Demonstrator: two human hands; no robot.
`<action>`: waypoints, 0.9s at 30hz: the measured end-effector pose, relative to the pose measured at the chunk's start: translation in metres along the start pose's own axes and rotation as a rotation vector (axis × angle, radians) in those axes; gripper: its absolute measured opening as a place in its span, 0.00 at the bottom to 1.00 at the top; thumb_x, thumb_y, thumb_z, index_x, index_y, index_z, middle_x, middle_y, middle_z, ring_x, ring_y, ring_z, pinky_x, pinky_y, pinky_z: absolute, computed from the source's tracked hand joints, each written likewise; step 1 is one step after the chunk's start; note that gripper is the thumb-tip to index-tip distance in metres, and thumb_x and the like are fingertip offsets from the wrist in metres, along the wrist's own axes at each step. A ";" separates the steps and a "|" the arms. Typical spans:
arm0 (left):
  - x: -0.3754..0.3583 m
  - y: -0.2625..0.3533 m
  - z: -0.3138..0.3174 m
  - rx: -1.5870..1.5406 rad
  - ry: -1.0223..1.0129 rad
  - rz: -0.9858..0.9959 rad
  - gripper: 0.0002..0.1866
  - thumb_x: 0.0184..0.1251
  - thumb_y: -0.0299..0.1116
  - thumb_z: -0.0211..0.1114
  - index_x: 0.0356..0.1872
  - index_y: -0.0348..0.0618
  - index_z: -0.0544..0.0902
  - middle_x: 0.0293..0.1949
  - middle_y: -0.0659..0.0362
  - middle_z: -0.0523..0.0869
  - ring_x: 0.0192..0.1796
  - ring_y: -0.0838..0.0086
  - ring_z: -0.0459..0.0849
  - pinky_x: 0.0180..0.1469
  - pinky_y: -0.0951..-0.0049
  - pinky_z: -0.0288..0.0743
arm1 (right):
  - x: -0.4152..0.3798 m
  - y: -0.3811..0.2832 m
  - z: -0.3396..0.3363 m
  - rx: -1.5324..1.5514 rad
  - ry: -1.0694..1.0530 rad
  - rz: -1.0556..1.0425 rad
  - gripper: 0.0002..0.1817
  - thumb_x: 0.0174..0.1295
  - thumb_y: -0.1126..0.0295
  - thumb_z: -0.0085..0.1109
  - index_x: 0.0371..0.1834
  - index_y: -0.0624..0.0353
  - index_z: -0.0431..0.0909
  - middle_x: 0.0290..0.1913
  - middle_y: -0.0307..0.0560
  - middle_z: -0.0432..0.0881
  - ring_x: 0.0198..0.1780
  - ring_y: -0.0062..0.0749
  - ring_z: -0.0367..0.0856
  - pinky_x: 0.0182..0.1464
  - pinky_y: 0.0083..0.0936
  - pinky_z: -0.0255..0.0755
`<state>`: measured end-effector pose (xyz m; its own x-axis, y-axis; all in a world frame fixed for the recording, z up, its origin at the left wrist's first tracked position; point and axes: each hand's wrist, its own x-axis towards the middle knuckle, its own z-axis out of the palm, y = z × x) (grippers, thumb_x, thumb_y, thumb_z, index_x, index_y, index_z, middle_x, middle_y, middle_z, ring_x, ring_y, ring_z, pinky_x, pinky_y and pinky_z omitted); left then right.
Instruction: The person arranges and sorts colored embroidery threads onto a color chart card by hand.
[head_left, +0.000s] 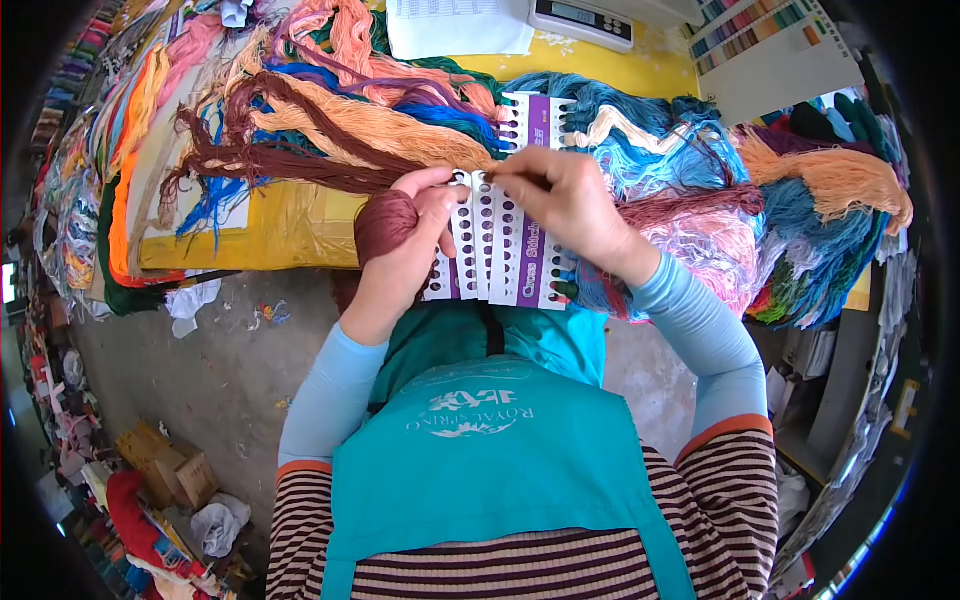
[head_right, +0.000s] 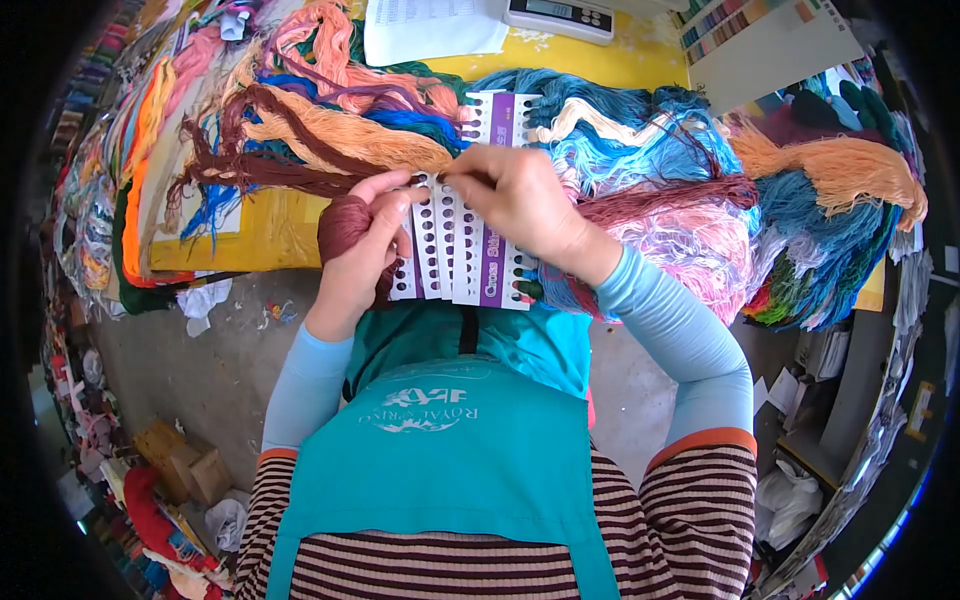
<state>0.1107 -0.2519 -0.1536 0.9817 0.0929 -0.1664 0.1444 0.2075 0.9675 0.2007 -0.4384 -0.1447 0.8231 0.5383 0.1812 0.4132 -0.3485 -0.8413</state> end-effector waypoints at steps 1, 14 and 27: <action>0.002 0.007 0.001 0.042 0.006 -0.084 0.21 0.75 0.32 0.57 0.63 0.32 0.69 0.44 0.58 0.85 0.26 0.84 0.74 0.30 0.83 0.70 | 0.006 0.006 -0.002 0.024 -0.008 0.032 0.06 0.59 0.73 0.65 0.37 0.62 0.84 0.28 0.50 0.85 0.29 0.39 0.86 0.32 0.28 0.78; 0.021 -0.004 0.010 0.195 -0.019 -0.130 0.14 0.73 0.32 0.59 0.54 0.35 0.77 0.35 0.62 0.81 0.22 0.85 0.72 0.23 0.81 0.65 | 0.010 0.021 0.006 -0.069 -0.051 -0.016 0.07 0.62 0.73 0.63 0.40 0.63 0.82 0.26 0.44 0.82 0.26 0.20 0.77 0.30 0.22 0.73; 0.036 0.000 0.006 -0.105 -0.125 -0.271 0.11 0.74 0.32 0.55 0.47 0.34 0.77 0.25 0.64 0.77 0.17 0.85 0.69 0.18 0.82 0.57 | 0.010 0.012 0.004 -0.208 -0.031 -0.074 0.05 0.60 0.76 0.62 0.39 0.62 0.80 0.25 0.45 0.82 0.27 0.21 0.81 0.32 0.23 0.76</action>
<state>0.1464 -0.2548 -0.1582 0.9179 -0.0982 -0.3845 0.3954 0.3081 0.8653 0.2124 -0.4340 -0.1550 0.7766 0.5904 0.2200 0.5461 -0.4567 -0.7023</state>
